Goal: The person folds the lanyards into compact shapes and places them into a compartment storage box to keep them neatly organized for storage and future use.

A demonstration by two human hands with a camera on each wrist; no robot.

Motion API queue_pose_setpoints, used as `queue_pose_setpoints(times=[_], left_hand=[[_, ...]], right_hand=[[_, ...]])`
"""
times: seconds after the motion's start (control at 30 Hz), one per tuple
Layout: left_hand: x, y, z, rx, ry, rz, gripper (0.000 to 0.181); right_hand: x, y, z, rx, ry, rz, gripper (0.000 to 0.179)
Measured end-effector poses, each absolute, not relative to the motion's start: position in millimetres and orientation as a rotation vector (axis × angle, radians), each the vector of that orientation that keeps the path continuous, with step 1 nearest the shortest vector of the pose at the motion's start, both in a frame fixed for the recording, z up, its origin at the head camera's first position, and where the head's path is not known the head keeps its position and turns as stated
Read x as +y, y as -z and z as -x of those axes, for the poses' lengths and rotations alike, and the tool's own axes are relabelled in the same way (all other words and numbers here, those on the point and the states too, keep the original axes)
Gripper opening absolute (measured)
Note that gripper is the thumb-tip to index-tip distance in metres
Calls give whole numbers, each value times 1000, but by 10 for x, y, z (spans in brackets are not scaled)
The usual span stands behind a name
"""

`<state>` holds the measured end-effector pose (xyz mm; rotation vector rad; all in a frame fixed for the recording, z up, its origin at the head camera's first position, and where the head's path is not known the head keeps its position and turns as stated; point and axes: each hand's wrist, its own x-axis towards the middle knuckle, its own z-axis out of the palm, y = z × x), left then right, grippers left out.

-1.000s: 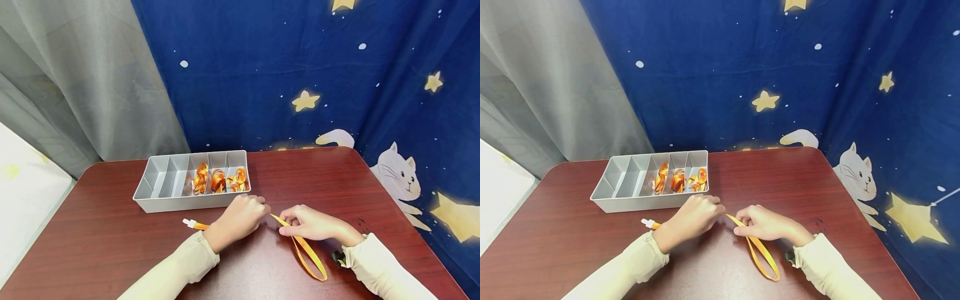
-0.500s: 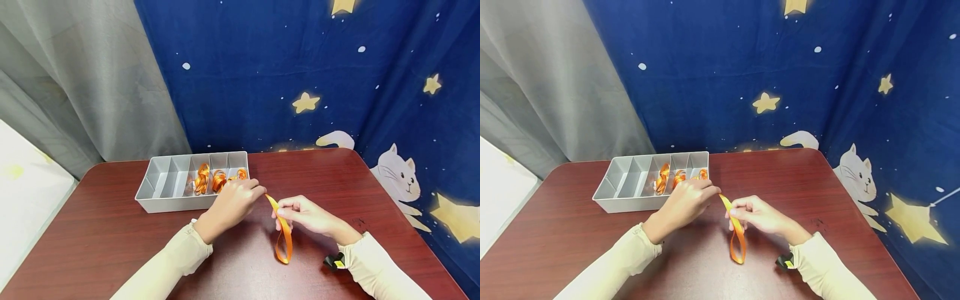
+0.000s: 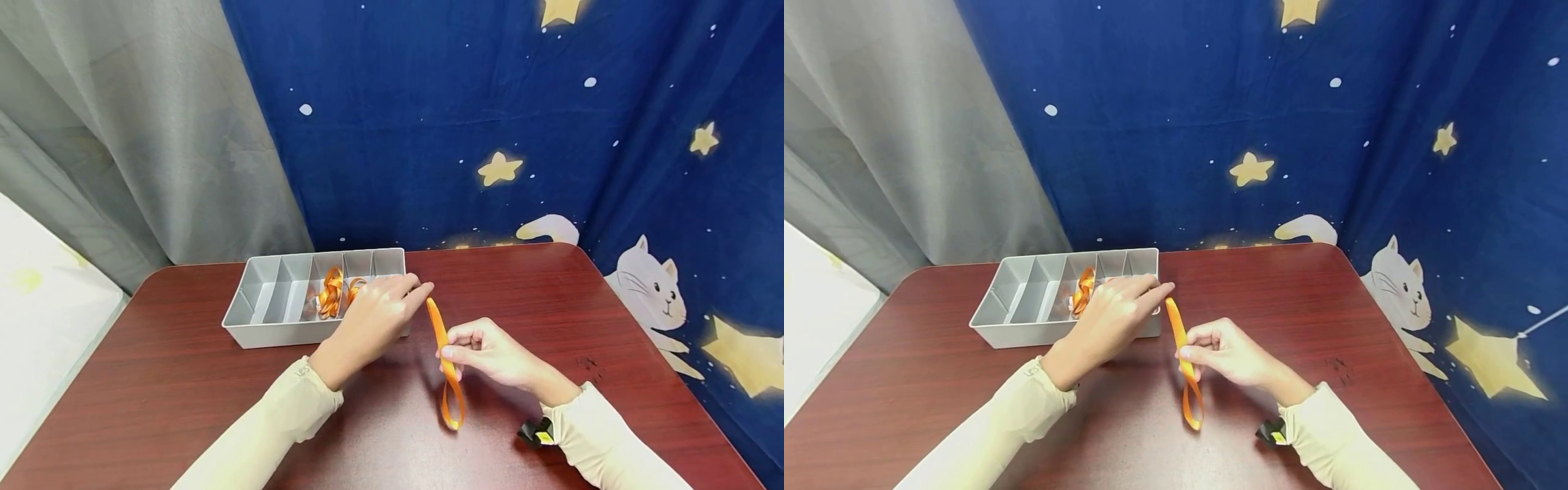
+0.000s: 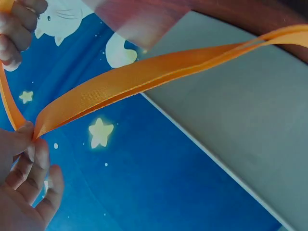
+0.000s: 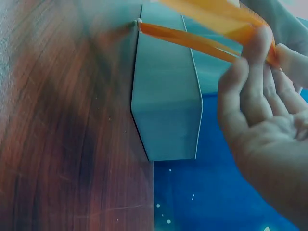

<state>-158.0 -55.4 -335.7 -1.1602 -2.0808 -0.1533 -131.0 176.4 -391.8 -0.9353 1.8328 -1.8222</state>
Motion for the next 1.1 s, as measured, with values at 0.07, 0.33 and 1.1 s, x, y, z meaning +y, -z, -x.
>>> queue_pose_setpoints(times=[0.07,0.33,1.1], left_hand=[[-566,3335,1582,-2084,135,1143,29],[-609,3253,1616,-2044,147,1088,21],[-538,2908,1490,-1860,410,997,18]], right_hand=[[1745,3923,1299,1864,1854,904,14],[1699,3902,1265,1936,1911,886,7],[1424,3757,1320,2052,2122,758,60]])
